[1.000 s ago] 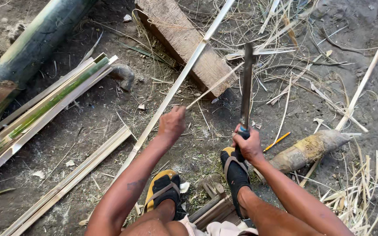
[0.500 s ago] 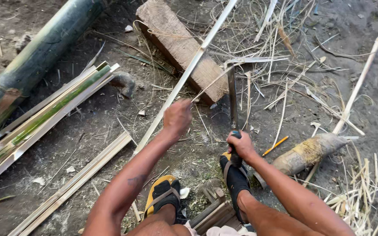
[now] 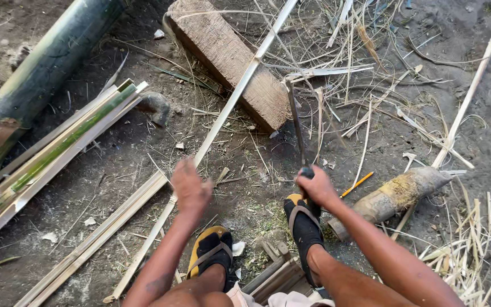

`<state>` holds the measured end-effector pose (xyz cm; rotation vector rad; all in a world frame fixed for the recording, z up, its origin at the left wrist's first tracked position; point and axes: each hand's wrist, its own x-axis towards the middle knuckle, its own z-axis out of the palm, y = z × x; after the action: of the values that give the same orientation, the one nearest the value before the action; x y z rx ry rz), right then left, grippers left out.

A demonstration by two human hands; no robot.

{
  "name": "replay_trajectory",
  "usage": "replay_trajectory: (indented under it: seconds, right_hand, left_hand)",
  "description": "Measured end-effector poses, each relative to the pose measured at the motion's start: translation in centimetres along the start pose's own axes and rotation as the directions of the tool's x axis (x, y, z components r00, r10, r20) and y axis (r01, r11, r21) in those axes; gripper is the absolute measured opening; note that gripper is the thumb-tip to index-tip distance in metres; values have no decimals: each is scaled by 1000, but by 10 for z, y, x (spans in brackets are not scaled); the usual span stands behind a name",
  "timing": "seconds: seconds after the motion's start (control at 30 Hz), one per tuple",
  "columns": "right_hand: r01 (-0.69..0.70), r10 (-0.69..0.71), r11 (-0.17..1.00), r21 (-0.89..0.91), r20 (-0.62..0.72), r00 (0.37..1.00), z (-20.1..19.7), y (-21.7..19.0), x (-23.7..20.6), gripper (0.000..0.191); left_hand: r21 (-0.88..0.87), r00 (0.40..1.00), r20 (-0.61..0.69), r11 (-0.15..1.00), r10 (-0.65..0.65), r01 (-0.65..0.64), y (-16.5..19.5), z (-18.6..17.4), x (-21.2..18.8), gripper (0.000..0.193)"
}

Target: The person uses a curved knife to shave and smooth thin bamboo strips on a wooden block. They repeatedly pick up strips, shave their edges, and place them aside.

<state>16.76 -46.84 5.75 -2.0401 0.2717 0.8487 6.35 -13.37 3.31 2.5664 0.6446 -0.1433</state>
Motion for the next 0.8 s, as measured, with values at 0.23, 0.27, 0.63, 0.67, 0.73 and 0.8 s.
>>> replay_trajectory:
  seconds: [0.23, 0.27, 0.63, 0.67, 0.73, 0.8]
  right_hand:
    - [17, -33, 989, -144, -111, 993, -66, -94, 51, 26]
    - [50, -72, 991, -122, -179, 981, -66, -100, 51, 25]
    - [217, -321, 835, -505, -128, 938, -1, -61, -2, 46]
    - [248, -366, 791, -560, -108, 924, -1, -57, -2, 46]
    - [280, -435, 705, -651, -87, 896, -4, -52, -2, 50]
    - [292, -478, 657, -695, -86, 874, -8, -51, -2, 53]
  left_hand:
    - [223, 955, 283, 974, -92, 28, -78, 24, -7, 30]
    - [183, 957, 281, 983, -72, 20, -70, 25, -1, 20]
    - [138, 956, -42, 949, 291, -283, 52, 2, 67, 80]
    - [205, 959, -61, 944, 278, -260, 37, 3, 51, 81]
    - [428, 976, -91, 893, 196, -139, -1, 5, 17, 59]
    - [255, 979, -176, 965, 105, -57, -40, 6, -10, 38]
